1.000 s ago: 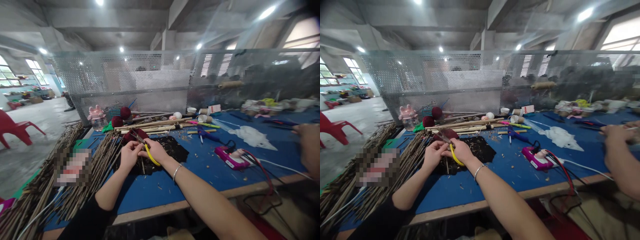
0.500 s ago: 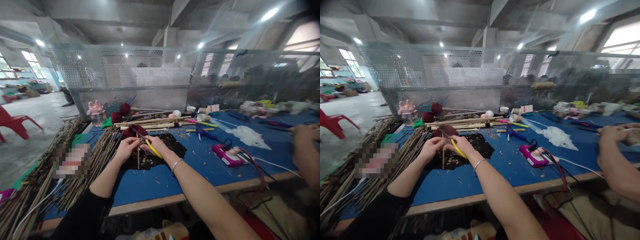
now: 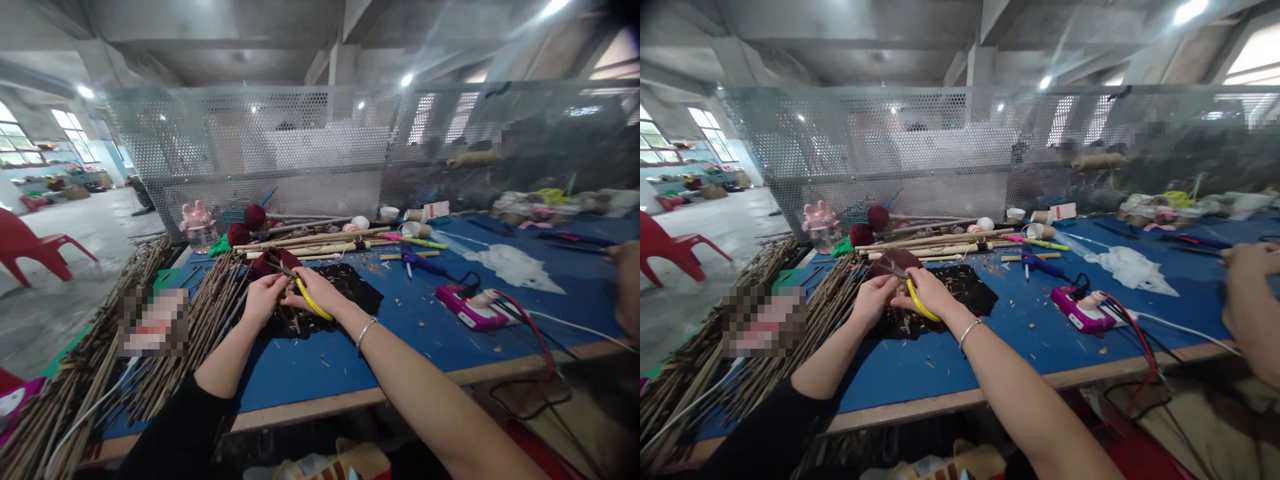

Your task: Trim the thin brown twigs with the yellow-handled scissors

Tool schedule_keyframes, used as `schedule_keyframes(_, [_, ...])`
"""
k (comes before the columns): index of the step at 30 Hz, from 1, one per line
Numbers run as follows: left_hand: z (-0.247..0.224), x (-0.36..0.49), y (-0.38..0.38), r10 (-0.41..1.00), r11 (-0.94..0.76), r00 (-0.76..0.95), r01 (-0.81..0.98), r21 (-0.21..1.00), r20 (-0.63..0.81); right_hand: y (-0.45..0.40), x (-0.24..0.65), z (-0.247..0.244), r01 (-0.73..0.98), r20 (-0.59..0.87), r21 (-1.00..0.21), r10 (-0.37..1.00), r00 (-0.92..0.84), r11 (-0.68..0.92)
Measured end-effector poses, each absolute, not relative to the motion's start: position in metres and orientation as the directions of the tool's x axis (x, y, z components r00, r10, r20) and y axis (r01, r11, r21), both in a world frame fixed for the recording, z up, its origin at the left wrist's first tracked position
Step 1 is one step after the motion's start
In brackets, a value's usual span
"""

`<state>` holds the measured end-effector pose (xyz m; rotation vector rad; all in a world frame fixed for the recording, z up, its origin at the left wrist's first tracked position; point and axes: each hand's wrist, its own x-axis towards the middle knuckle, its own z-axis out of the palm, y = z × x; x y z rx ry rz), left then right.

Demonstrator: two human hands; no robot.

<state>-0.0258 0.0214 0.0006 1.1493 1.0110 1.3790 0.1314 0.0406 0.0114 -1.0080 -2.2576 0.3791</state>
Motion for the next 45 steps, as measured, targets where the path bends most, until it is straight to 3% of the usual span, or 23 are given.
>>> schedule_keyframes(10, [0.006, -0.019, 0.013, 0.980, -0.196, -0.070, -0.215, 0.957, 0.185, 0.035, 0.122, 0.012, 0.573, 0.530, -0.459, 0.727, -0.436, 0.679])
schedule_keyframes(23, [0.009, -0.019, 0.011, 0.964, -0.232, -0.141, -0.041, 0.972, 0.225, 0.037, 0.123, 0.013, 0.615, 0.474, -0.486, 0.778, -0.412, 0.621])
schedule_keyframes(34, [0.006, -0.019, 0.013, 0.974, -0.200, -0.117, -0.057, 0.978, 0.192, 0.038, 0.126, 0.010, 0.595, 0.441, -0.539, 0.801, -0.404, 0.597])
schedule_keyframes(40, [0.003, -0.019, 0.013, 0.985, -0.171, -0.049, -0.117, 0.978, 0.166, 0.041, 0.129, 0.010, 0.495, 0.429, -0.610, 0.783, -0.451, 0.619])
schedule_keyframes(45, [0.001, -0.023, 0.014, 0.970, -0.225, -0.137, -0.199, 0.954, 0.201, 0.043, 0.130, 0.010, 0.512, 0.443, -0.600, 0.788, -0.427, 0.614])
